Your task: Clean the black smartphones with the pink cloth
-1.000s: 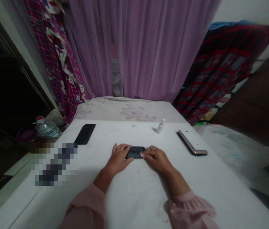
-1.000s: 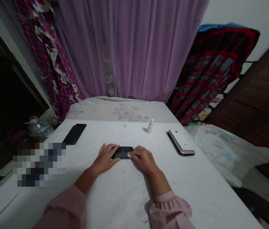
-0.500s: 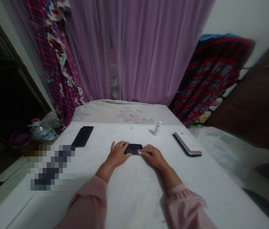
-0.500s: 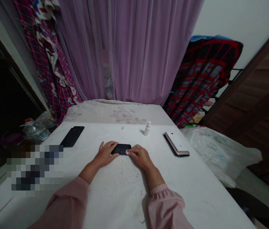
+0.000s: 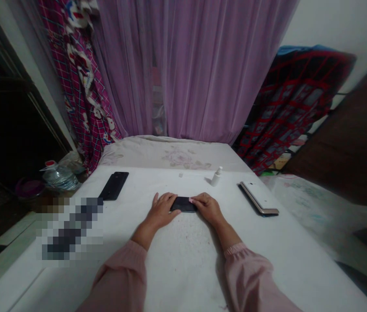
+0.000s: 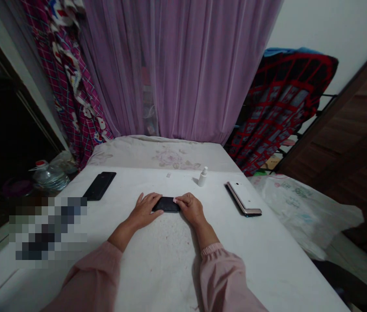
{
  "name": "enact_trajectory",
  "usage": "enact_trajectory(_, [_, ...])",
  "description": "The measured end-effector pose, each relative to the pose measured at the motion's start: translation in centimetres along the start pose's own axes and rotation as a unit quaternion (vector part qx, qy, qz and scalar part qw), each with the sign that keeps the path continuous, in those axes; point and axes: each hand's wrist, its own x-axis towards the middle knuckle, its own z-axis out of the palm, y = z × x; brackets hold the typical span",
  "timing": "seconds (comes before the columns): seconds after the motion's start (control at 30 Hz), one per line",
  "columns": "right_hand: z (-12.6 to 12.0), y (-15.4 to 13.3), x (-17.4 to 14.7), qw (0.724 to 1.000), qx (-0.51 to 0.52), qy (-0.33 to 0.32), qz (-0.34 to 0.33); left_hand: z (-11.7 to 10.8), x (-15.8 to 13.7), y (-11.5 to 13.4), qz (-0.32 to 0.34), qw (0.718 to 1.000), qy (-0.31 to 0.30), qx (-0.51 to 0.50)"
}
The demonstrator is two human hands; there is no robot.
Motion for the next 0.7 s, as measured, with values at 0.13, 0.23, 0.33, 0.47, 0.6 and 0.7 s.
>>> enact_trajectory(0.13, [-0.5, -0.3, -2.2, 0.999, 0.020, -0.025, -0.026, 0.1, 0.0, -0.1, 0.001, 1.000, 0.006, -0.004])
enact_trajectory(0.23, [-0.5, -0.7, -2.4, 0.999, 0.009, -0.024, -0.021, 0.1, 0.0, -0.1, 0.000, 1.000, 0.002, -0.007])
enact_trajectory(0.33, [0.1, -0.9, -1.3, 1.000, -0.023, 0.008, -0.003, 0.1, 0.0, -0.1, 0.005, 1.000, -0.002, -0.009])
enact_trajectory(0.47, [1.0, -0.8, 0.0, 0.996, -0.067, 0.052, 0.020, 0.3, 0.0, -0.2, 0.008, 1.000, 0.002, -0.009])
enact_trajectory(0.6, [1.2, -0.4, 0.0, 0.996, -0.068, 0.064, 0.001, 0.5, -0.2, -1.0, 0.004, 1.000, 0.002, -0.008])
enact_trajectory(0.7, [1.0, -0.2, -0.2, 0.995, -0.081, 0.060, 0.002, 0.3, -0.5, -1.8, -0.013, 1.000, 0.002, -0.005])
